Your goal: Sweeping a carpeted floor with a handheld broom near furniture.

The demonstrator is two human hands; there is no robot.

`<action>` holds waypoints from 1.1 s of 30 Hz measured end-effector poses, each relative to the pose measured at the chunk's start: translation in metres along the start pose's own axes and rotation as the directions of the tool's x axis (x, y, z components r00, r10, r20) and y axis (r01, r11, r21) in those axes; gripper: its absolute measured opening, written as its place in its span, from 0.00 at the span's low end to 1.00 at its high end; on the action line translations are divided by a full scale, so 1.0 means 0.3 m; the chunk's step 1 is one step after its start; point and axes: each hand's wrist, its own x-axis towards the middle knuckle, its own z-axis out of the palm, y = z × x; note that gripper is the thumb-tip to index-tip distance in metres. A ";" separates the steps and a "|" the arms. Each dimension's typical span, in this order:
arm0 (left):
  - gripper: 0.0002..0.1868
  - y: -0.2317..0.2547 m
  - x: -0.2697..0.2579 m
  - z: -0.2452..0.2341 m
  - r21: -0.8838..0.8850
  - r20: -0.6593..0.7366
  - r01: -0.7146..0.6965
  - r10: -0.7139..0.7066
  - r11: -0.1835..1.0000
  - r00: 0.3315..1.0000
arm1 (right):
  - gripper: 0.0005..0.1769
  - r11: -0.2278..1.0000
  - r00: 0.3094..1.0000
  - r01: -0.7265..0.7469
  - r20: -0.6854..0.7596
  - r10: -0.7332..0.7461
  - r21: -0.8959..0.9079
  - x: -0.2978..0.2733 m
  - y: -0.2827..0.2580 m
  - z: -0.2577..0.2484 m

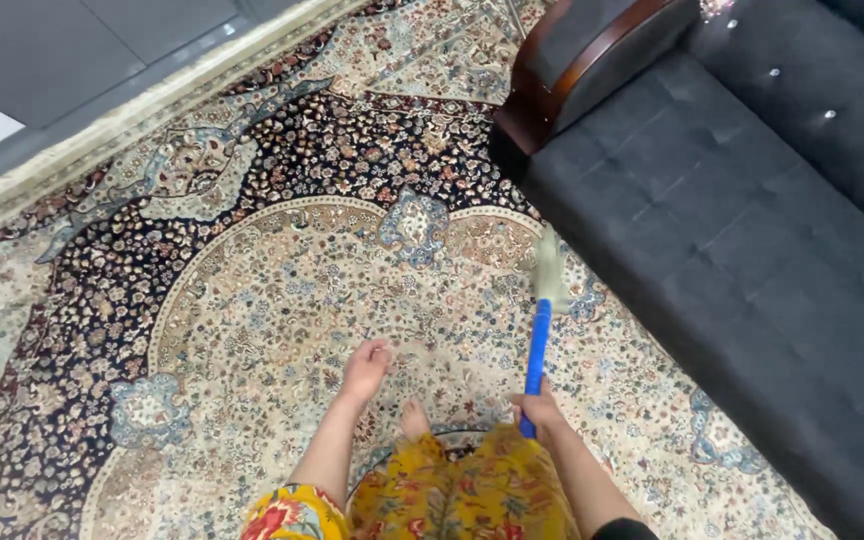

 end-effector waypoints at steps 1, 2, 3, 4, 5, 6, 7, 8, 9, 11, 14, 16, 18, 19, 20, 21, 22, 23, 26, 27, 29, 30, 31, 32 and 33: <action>0.16 -0.015 0.005 -0.042 -0.001 0.001 0.003 -0.003 1.000 1.000 | 0.59 1.000 1.000 -0.002 -0.001 0.002 -0.002 0.020 0.007 0.035; 0.17 -0.029 0.010 -0.076 -0.005 -0.003 0.009 -0.009 1.000 1.000 | 0.58 0.994 0.998 -0.012 0.055 0.018 -0.109 0.038 0.013 0.061; 0.17 -0.044 0.014 -0.109 -0.008 -0.007 0.015 -0.015 1.000 1.000 | 0.56 0.976 0.993 -0.017 0.108 0.041 -0.215 0.055 0.019 0.087; 0.17 -0.086 0.042 -0.120 -0.010 -0.004 0.016 -0.016 1.000 1.000 | 0.56 0.976 0.994 -0.018 0.105 0.041 -0.217 0.007 -0.007 0.111; 0.16 -0.129 0.067 -0.129 -0.055 0.008 0.044 -0.043 0.998 0.999 | 0.59 0.949 0.974 0.001 0.214 0.070 -0.316 -0.044 -0.032 0.135; 0.16 -0.175 0.086 -0.135 -0.098 0.023 0.074 -0.073 0.992 0.997 | 0.62 0.912 0.942 0.029 0.315 0.112 -0.409 -0.098 -0.053 0.154; 0.16 -0.145 0.071 -0.142 -0.100 0.027 0.078 -0.076 0.992 0.997 | 0.62 0.911 0.944 0.024 0.310 0.115 -0.411 -0.120 -0.067 0.157; 0.16 -0.108 0.065 -0.149 -0.014 0.020 0.068 -0.068 0.998 0.997 | 0.59 0.770 0.940 0.188 0.338 0.038 -0.609 -0.137 -0.089 0.163; 0.16 -0.070 0.057 -0.155 0.073 0.015 0.058 -0.060 0.996 0.998 | 0.57 0.562 0.923 0.331 0.383 -0.027 -0.758 -0.155 -0.111 0.168; 0.15 -0.085 0.114 -0.128 0.049 0.014 0.030 -0.030 0.998 0.999 | 0.59 0.471 0.858 0.504 0.483 -0.177 -0.724 -0.189 -0.117 0.142; 0.13 -0.007 0.131 -0.102 -0.029 0.066 0.031 -0.029 0.999 0.997 | 0.58 0.418 0.823 0.567 0.488 -0.290 -0.710 -0.258 -0.126 0.114; 0.12 0.027 0.142 -0.082 -0.085 0.120 0.064 -0.054 0.994 0.991 | 0.56 0.478 0.882 0.472 0.391 -0.264 -0.741 -0.267 -0.120 0.086; 0.11 0.012 0.176 -0.067 -0.167 0.131 0.017 0.005 0.986 0.991 | 0.56 0.538 0.893 0.425 0.239 -0.383 -0.728 -0.233 -0.104 0.054; 0.11 0.016 0.177 -0.067 -0.170 0.125 0.016 0.005 0.985 0.992 | 0.56 0.534 0.891 0.430 0.245 -0.383 -0.728 -0.203 -0.118 0.056; 0.13 0.021 0.185 -0.073 -0.232 0.108 0.023 0.003 0.972 0.994 | 0.56 0.650 0.932 0.328 0.122 -0.341 -0.685 -0.163 -0.133 0.066; 0.14 0.026 0.195 -0.076 -0.293 0.092 0.027 0.000 0.956 0.996 | 0.57 0.752 0.960 0.222 0.003 -0.280 -0.620 -0.121 -0.149 0.075; 0.14 -0.003 0.222 -0.102 -0.296 0.084 0.026 -0.001 0.955 0.996 | 0.57 0.749 0.960 0.226 0.011 -0.281 -0.623 -0.035 -0.164 0.088; 0.15 -0.032 0.250 -0.127 -0.280 0.084 -0.015 0.040 0.960 0.996 | 0.59 0.882 0.978 0.170 -0.037 -0.207 -0.440 0.052 -0.180 0.101; 0.15 -0.075 0.274 -0.216 -0.253 0.029 -0.006 0.014 0.967 0.999 | 0.57 0.988 0.995 0.092 -0.014 -0.095 -0.123 0.307 -0.192 0.140; 0.15 -0.078 0.278 -0.247 -0.245 -0.016 0.042 -0.047 0.969 0.999 | 0.53 0.997 0.997 0.074 0.032 -0.074 -0.006 0.394 -0.195 0.157; 0.16 0.023 0.222 -0.290 -0.196 -0.070 0.078 -0.093 0.978 0.993 | 0.58 0.977 0.996 0.015 0.093 0.005 -0.212 0.284 -0.260 0.234; 0.16 0.077 0.198 -0.311 -0.145 -0.118 0.114 -0.132 0.983 0.984 | 0.63 0.914 0.988 -0.031 0.126 0.090 -0.405 0.228 -0.293 0.271; 0.16 0.040 0.245 -0.310 -0.145 -0.123 0.114 -0.132 0.983 0.984 | 0.63 0.913 0.987 -0.030 0.131 0.091 -0.407 0.198 -0.335 0.281; 0.14 -0.004 0.275 -0.304 -0.165 -0.083 0.089 -0.104 0.982 0.991 | 0.59 0.871 0.975 0.011 0.199 0.100 -0.492 0.144 -0.353 0.273; 0.15 -0.046 0.306 -0.297 -0.186 -0.045 0.064 -0.074 0.980 0.996 | 0.55 0.821 0.958 0.058 0.264 0.115 -0.568 0.091 -0.376 0.265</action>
